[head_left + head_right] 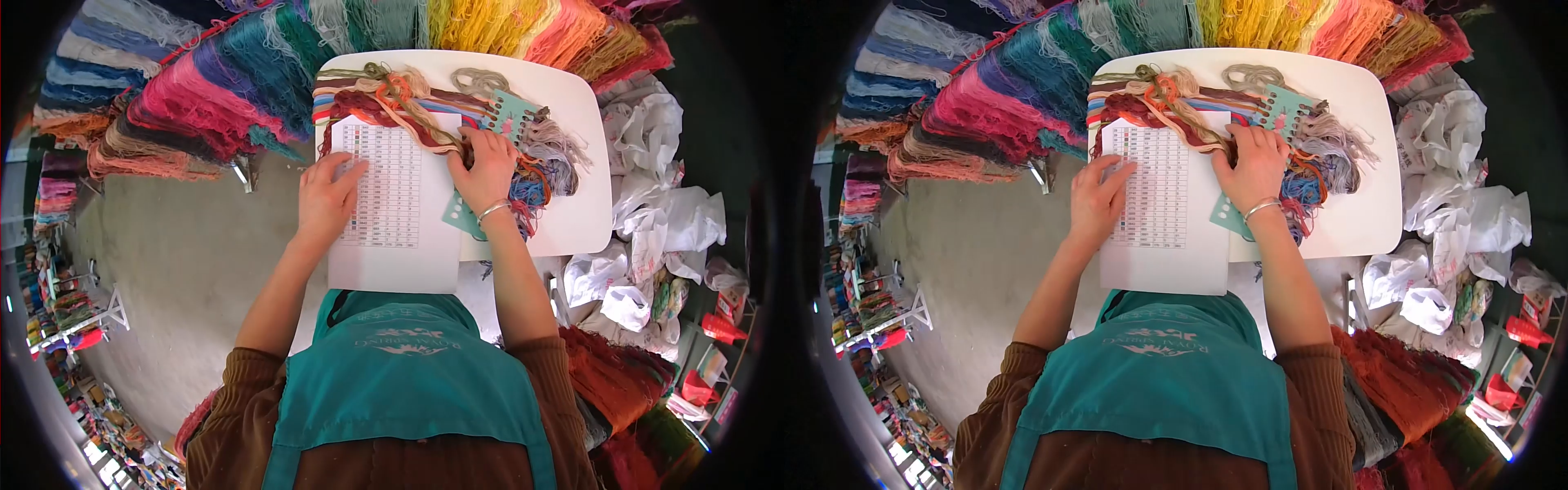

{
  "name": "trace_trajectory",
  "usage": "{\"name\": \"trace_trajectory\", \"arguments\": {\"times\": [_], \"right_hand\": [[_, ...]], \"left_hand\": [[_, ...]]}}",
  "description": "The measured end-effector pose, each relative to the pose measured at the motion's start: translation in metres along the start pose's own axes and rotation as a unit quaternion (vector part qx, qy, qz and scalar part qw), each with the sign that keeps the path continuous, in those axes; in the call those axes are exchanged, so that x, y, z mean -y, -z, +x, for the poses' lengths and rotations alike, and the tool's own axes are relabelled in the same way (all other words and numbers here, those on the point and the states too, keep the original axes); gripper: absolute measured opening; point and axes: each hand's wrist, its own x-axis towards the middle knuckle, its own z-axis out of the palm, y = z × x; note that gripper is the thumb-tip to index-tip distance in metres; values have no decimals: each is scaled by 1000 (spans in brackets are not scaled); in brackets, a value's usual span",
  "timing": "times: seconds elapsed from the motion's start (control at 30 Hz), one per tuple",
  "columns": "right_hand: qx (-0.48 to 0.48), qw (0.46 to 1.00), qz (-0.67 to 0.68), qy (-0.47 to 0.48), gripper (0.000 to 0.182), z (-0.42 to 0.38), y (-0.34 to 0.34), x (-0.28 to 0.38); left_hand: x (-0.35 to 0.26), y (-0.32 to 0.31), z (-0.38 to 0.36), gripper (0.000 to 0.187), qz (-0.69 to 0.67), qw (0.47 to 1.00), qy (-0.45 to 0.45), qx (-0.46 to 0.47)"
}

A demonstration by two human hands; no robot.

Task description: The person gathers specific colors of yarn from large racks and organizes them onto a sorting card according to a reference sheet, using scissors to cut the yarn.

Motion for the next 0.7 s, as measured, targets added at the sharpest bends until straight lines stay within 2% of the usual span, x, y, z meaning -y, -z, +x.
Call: {"name": "trace_trajectory", "arguments": {"times": [0.7], "right_hand": [[7,999,-40,18,29,-1,-2,-2]], "left_hand": [[-2,-1,-1,34,4,1000,11,-12]]}}
